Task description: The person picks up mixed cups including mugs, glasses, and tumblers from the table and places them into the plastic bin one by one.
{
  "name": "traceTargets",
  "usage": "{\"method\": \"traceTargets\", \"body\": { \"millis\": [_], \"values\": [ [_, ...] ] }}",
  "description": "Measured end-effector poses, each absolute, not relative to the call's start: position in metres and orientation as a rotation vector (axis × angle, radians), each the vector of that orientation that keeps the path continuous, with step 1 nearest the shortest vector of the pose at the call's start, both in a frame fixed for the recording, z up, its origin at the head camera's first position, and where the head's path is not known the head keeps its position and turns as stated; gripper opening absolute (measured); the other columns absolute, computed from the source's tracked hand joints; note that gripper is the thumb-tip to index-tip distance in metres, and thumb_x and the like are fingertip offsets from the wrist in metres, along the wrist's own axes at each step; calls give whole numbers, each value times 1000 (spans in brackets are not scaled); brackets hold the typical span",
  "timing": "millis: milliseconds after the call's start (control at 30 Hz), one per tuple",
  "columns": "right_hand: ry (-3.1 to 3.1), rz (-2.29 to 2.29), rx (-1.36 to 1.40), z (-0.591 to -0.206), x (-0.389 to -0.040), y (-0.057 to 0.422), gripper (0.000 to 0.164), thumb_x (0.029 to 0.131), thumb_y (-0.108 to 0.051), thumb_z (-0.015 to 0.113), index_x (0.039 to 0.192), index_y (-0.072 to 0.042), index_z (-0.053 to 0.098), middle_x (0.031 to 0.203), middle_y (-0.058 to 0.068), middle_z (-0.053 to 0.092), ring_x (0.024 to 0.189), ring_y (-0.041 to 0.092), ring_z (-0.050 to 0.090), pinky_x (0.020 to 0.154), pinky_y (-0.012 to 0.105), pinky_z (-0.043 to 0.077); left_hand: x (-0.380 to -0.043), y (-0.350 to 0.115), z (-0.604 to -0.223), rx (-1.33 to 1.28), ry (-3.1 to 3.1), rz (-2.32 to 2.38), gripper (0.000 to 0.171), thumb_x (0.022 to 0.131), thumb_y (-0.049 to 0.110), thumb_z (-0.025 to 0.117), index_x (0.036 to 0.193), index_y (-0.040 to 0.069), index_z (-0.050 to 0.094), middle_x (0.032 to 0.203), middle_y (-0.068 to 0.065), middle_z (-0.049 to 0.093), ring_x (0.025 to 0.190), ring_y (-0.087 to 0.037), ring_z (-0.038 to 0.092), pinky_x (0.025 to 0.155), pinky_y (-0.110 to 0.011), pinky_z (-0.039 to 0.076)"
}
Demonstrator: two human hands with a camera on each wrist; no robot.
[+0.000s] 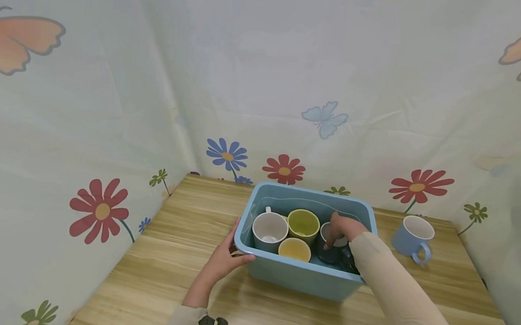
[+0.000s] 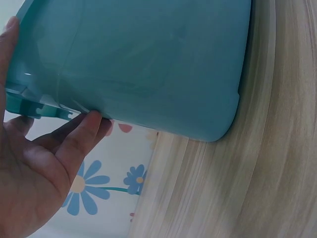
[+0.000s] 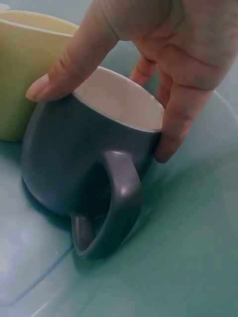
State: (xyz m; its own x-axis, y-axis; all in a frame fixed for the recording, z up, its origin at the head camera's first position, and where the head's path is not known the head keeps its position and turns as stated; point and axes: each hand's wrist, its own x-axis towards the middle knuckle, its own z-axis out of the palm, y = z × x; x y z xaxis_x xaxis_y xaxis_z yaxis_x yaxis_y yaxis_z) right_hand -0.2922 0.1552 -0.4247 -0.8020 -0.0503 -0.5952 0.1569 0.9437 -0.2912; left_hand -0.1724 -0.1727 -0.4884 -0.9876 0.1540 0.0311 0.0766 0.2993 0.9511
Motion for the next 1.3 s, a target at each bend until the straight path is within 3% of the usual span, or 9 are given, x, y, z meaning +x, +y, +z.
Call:
{"method": "traceTargets", "body": {
  "millis": [267, 467, 767, 900, 1067, 1300],
  "values": [
    [2456, -442, 94, -420, -289, 155, 117, 81, -24, 88, 158, 8, 6, 158, 38, 26, 138, 49, 40, 121, 62, 35, -173, -173, -490, 230, 2480, 1813, 110, 84, 39, 85, 166, 21, 13, 170, -17, 27, 141, -45, 51, 110, -56, 50],
    [2466, -443, 84, -425, -290, 157, 112, 80, -24, 88, 156, 9, 13, 155, 38, 30, 134, 49, 43, 120, 63, 37, -172, -172, -490, 228, 2476, 1818, 111, 84, 39, 85, 166, 20, 14, 170, -17, 27, 141, -45, 51, 109, -54, 52],
    [2549, -381, -85, -424, -295, 165, 65, 84, -31, 83, 128, 9, 56, 126, 27, 63, 113, 39, 60, 109, 57, 49, -172, -171, -488, 222, 2467, 1829, 111, 83, 41, 85, 166, 22, 14, 170, -18, 27, 141, -46, 50, 110, -56, 51],
    [2536, -423, -192, -422, -296, 171, 57, 93, -33, 72, 130, 9, 60, 132, 28, 64, 118, 39, 60, 112, 59, 46, -172, -171, -488, 226, 2468, 1828, 110, 83, 40, 85, 166, 22, 14, 170, -18, 27, 141, -46, 50, 110, -56, 51],
    [2515, -471, -280, -415, -295, 177, 51, 100, -33, 63, 127, 9, 63, 127, 27, 66, 112, 37, 60, 112, 60, 45, -173, -172, -489, 215, 2474, 1815, 112, 83, 42, 85, 166, 21, 13, 170, -18, 27, 142, -47, 49, 110, -55, 51],
    [2546, -526, -300, -409, -292, 177, 37, 99, -29, 65, 110, 6, 71, 101, 19, 68, 93, 29, 59, 88, 43, 51, -173, -171, -489, 212, 2473, 1815, 112, 83, 43, 84, 166, 22, 13, 170, -18, 26, 143, -47, 48, 110, -55, 51]
  ]
}}
